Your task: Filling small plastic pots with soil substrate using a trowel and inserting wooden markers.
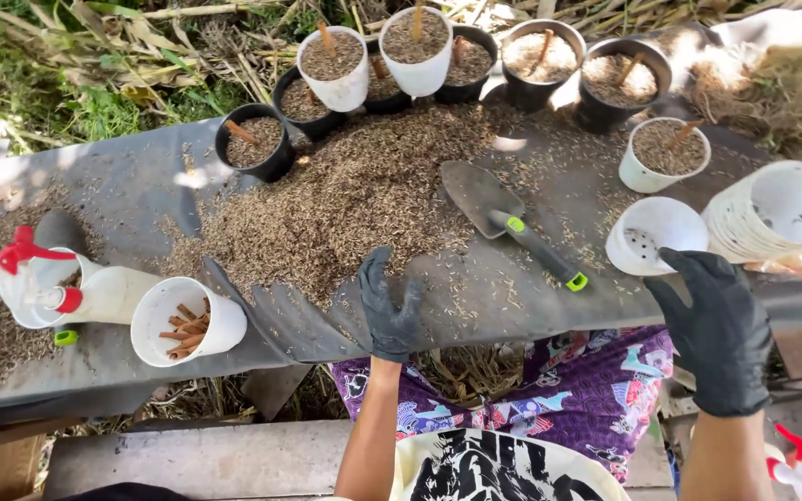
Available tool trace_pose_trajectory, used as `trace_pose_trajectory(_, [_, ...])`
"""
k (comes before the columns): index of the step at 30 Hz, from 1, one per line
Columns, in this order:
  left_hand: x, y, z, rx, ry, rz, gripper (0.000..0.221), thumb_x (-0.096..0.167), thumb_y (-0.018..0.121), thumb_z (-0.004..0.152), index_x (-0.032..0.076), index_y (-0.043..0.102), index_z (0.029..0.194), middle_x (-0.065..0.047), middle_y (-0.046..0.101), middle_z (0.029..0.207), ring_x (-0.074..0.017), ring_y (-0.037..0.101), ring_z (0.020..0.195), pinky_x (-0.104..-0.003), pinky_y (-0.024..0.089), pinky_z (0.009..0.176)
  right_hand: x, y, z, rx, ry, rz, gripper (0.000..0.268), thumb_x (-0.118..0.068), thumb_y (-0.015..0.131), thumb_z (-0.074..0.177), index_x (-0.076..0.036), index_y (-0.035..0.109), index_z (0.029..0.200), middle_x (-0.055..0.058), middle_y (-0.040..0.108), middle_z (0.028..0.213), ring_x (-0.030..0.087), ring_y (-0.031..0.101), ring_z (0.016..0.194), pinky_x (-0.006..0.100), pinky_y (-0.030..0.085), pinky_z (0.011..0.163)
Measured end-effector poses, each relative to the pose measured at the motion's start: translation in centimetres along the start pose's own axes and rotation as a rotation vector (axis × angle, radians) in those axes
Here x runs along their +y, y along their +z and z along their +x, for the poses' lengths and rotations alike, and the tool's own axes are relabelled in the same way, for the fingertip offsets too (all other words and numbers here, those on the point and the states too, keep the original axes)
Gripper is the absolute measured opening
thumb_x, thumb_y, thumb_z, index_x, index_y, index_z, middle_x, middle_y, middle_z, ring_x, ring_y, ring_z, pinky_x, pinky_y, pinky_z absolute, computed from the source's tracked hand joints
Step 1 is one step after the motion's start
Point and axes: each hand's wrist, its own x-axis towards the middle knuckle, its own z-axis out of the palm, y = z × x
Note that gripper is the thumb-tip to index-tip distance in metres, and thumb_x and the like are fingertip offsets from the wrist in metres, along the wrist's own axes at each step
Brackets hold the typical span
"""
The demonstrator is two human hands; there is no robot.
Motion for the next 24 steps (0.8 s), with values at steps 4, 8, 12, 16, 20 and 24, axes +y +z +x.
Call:
trace_pose_trajectory(4, [0.2,0.3,-0.1,-0.019,-0.041,-0.003,0.055,0.046,0.049,0.106,0.004,0.049,0.140,-0.018,0.056,0.134,-0.0315,0.057,0.126,-0.046,0.054,0.106,0.7,2.5,-0.4,-0.051,0.071,0.038,0.023,-0.026,0.071,0.108,-0.006,0.080,0.111,0.014,0.080,0.110,0.026,0.076,0.079,0.038,0.064,0.065])
trace_pose_trajectory(8, [-0.5,0.4,-0.6,-0.031,-0.002,-0.020,0.048,0.036,0.055,0.104,0.003,0.049,0.139,-0.019,0.055,0.134,-0.0327,0.057,0.125,-0.046,0.055,0.106,-0.8,3.0,0.0,0.142,-0.180,0.184,0.009,-0.005,0.079,0.100,0.001,0.077,0.107,0.018,0.076,0.106,0.033,0.073,0.095,0.041,0.064,0.079])
trace_pose_trajectory(12, [1.2,-0.6,-0.5,-0.204,0.106,-0.145,0.067,0.026,0.067,0.095,-0.001,0.037,0.149,-0.024,0.051,0.143,-0.0394,0.054,0.135,-0.049,0.049,0.117,-7.4,1.0,1.6,0.019,-0.221,0.571,0.017,-0.008,0.072,0.095,-0.001,0.073,0.111,0.022,0.074,0.116,0.037,0.076,0.099,0.043,0.069,0.083])
trace_pose_trajectory(16, [4.5,-0.6,0.3,-0.215,0.125,-0.264,0.105,0.048,0.088,0.072,-0.001,0.040,0.151,-0.027,0.051,0.141,-0.0431,0.053,0.132,-0.056,0.044,0.112,-13.2,1.6,2.2,-0.070,-0.228,0.677,0.020,-0.011,0.073,0.094,-0.004,0.074,0.112,0.020,0.073,0.119,0.037,0.075,0.101,0.045,0.068,0.083])
trace_pose_trajectory(20, [1.9,-0.5,-1.9,-0.220,-0.012,-0.341,0.116,0.055,0.090,0.067,0.000,0.037,0.153,-0.024,0.055,0.136,-0.0432,0.055,0.130,-0.057,0.042,0.113,-16.8,2.3,2.8,-0.265,-0.208,0.880,0.026,-0.017,0.074,0.090,-0.011,0.078,0.115,0.016,0.071,0.124,0.038,0.072,0.105,0.048,0.064,0.084])
trace_pose_trajectory(24, [-0.3,-1.0,-2.9,-0.214,-0.081,-0.362,0.125,0.053,0.095,0.062,0.000,0.031,0.155,-0.025,0.053,0.139,-0.0455,0.054,0.129,-0.060,0.042,0.113,-13.5,3.9,4.8,-0.278,-0.171,0.675,0.033,-0.033,0.069,0.093,-0.016,0.075,0.121,0.011,0.064,0.115,0.035,0.064,0.109,0.044,0.060,0.080])
